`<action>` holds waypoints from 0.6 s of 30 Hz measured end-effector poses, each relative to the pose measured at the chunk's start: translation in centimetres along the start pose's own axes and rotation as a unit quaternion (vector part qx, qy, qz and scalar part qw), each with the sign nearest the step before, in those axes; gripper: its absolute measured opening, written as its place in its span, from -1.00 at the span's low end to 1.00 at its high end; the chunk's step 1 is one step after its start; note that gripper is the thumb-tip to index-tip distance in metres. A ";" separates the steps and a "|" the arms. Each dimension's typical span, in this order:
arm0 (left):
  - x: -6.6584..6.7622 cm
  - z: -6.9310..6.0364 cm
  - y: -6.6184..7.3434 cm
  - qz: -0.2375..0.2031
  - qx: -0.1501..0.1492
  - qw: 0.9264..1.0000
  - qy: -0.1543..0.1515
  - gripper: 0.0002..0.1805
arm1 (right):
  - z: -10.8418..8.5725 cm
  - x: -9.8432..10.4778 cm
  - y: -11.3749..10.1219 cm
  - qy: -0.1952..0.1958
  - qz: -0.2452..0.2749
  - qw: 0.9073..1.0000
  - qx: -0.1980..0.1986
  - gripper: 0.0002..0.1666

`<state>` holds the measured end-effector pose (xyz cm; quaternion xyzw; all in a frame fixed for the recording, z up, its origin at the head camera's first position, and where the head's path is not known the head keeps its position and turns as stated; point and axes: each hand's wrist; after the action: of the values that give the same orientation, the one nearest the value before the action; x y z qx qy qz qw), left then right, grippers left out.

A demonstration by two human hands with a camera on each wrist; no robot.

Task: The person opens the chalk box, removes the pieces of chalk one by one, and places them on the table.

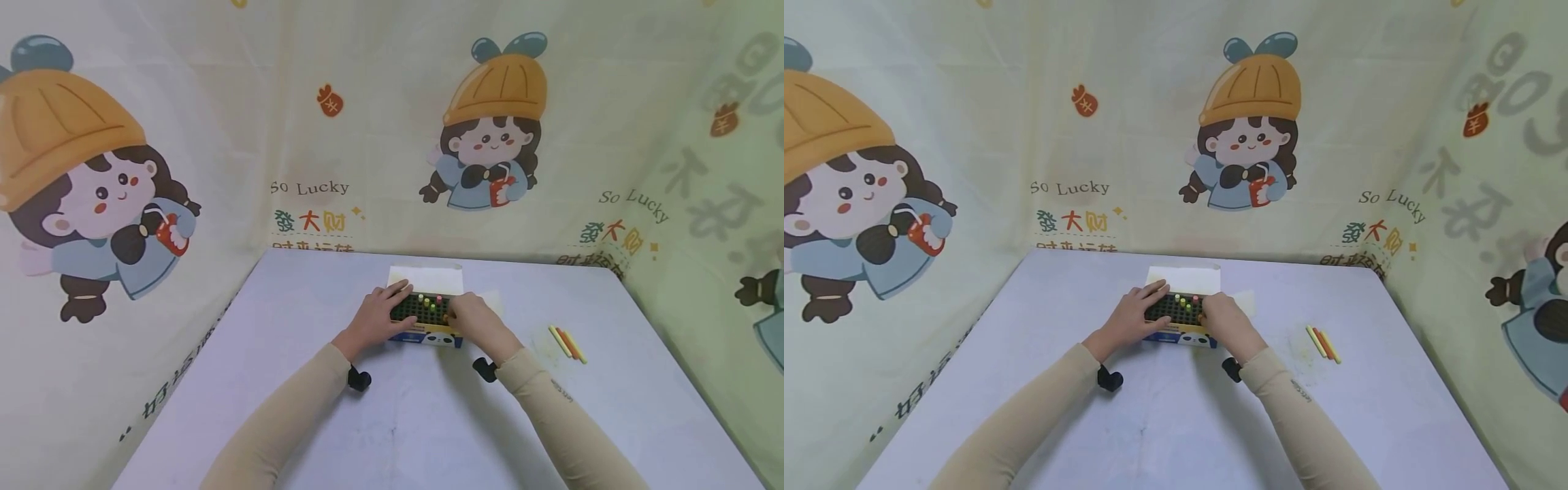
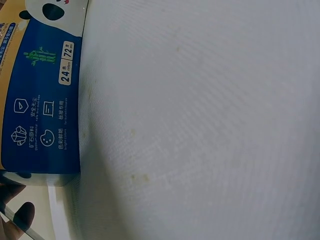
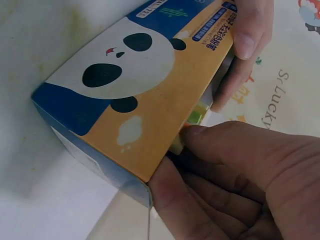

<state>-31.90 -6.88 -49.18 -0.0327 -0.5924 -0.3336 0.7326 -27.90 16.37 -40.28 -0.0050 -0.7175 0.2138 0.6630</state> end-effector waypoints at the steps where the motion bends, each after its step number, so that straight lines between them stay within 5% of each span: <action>1: 0.0 0.0 0.0 -0.001 -0.001 1.000 0.001 -0.17 | 0.0 0.0 0.1 0.003 0.002 1.000 0.001 -0.84; 18: -0.2 0.0 -0.1 0.002 -0.002 1.000 0.006 -0.17 | -0.5 -0.1 0.7 0.020 0.040 0.999 -0.001 -0.91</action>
<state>-31.97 -6.83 -49.40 -0.0329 -0.5873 -0.3335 0.7367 -27.58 17.11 -40.57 -0.0383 -0.7032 0.2394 0.6684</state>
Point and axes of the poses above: each hand's wrist, its own z-axis towards the middle knuckle, its own x-axis out of the back of the hand, y = z × x, and after that the axes turned 4 degrees about y, right-handed
